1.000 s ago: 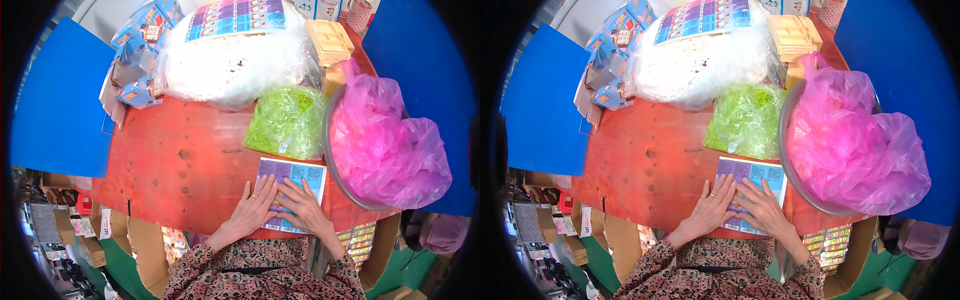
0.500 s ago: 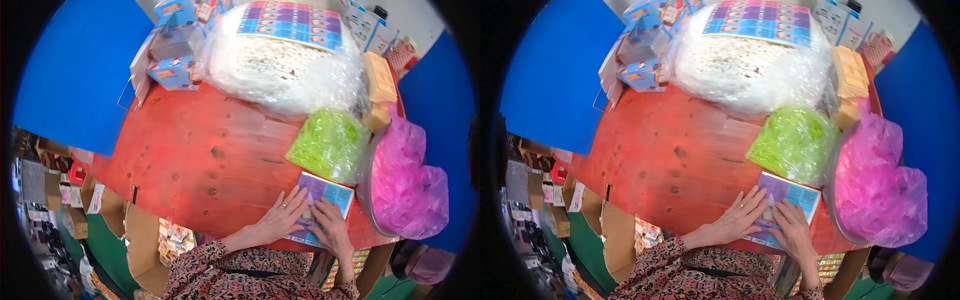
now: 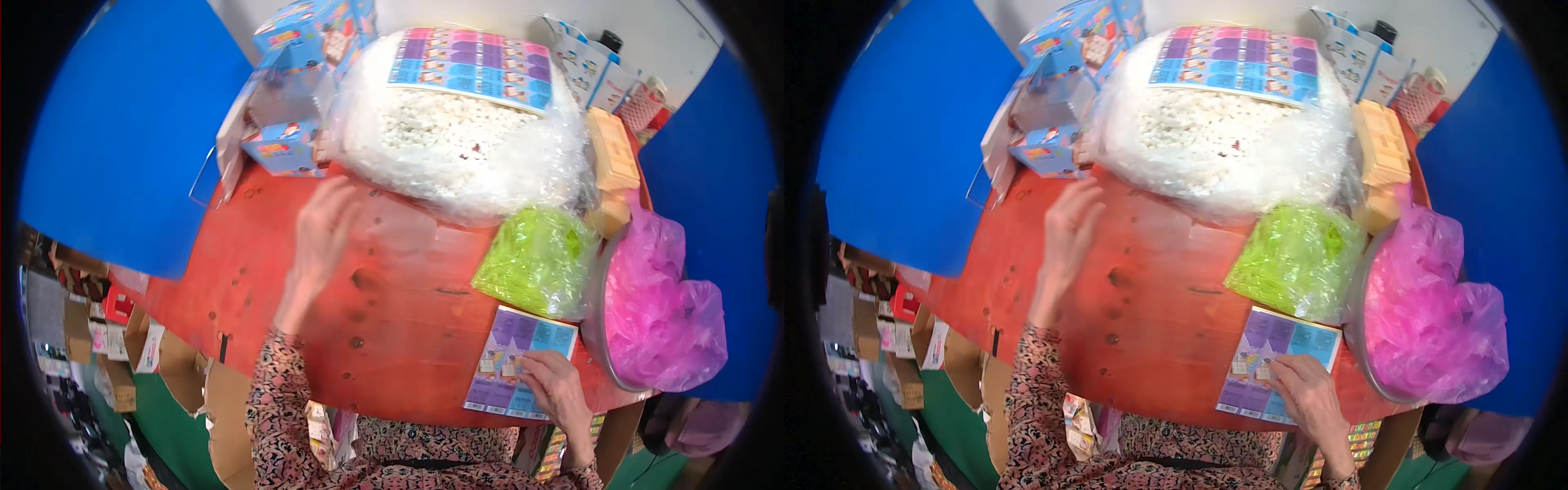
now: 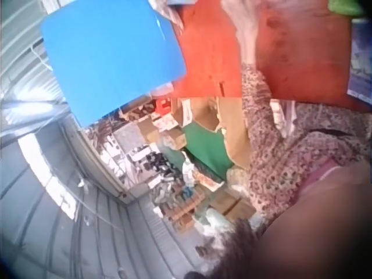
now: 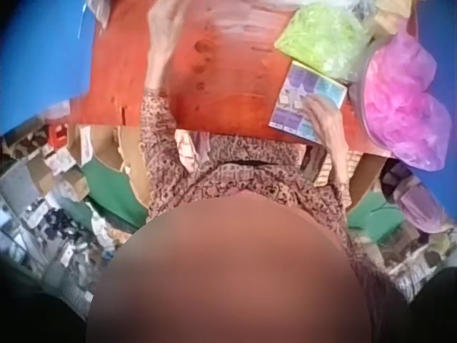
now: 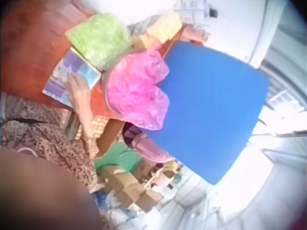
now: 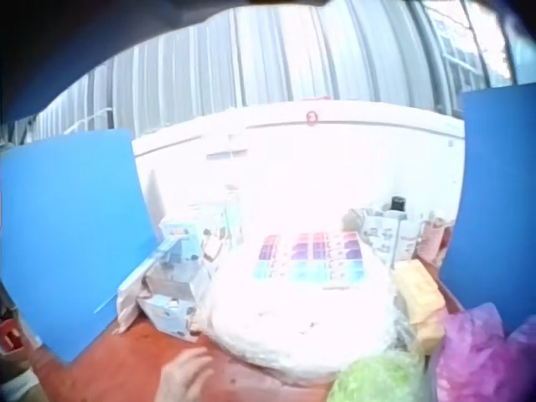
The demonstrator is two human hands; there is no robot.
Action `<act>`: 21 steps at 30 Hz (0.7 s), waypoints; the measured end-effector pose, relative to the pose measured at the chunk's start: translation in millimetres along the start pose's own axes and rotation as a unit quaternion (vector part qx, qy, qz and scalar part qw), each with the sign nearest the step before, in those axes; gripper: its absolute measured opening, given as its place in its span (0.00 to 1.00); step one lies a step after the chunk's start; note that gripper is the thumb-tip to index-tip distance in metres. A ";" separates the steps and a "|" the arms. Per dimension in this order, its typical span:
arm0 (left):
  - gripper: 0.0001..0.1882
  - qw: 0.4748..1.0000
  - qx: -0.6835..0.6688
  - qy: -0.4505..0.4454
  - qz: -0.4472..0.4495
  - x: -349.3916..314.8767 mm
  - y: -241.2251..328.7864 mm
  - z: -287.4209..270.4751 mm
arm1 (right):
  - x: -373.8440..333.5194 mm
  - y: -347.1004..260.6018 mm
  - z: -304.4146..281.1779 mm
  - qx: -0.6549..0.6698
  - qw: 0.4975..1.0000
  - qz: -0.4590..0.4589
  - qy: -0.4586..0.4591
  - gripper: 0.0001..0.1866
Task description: Apply labels to plastic containers and organize trays on a workbench.
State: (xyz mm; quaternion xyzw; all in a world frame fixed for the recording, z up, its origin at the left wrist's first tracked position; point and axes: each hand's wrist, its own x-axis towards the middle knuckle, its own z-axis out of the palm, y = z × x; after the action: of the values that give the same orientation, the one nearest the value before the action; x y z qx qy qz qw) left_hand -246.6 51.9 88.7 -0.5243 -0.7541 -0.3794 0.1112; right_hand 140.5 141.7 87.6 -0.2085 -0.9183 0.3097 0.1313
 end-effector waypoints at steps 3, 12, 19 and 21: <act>0.08 1.000 0.015 0.019 0.013 24.2 11.0 -8.7 | 1.5 0.8 -18.3 0.002 1.000 0.014 -0.003 0.10; 0.05 0.974 -0.160 -0.145 0.073 20.9 79.1 69.0 | 72.5 27.6 -142.0 -0.212 0.968 0.005 0.134 0.14; 0.05 0.939 -0.220 -0.206 0.168 4.0 127.2 100.6 | 183.3 143.1 -163.0 -0.247 0.928 0.116 0.254 0.44; 0.05 0.934 -0.214 -0.215 0.190 -1.4 128.9 102.0 | 210.0 160.8 -147.0 -0.252 0.922 0.171 0.239 0.47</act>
State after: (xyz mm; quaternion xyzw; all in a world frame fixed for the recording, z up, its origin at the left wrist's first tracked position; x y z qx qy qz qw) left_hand -109.7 142.0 76.5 -0.7381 -0.5474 -0.3819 -0.0988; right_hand 59.0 430.7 124.6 -0.4564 -0.8577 0.0268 0.2354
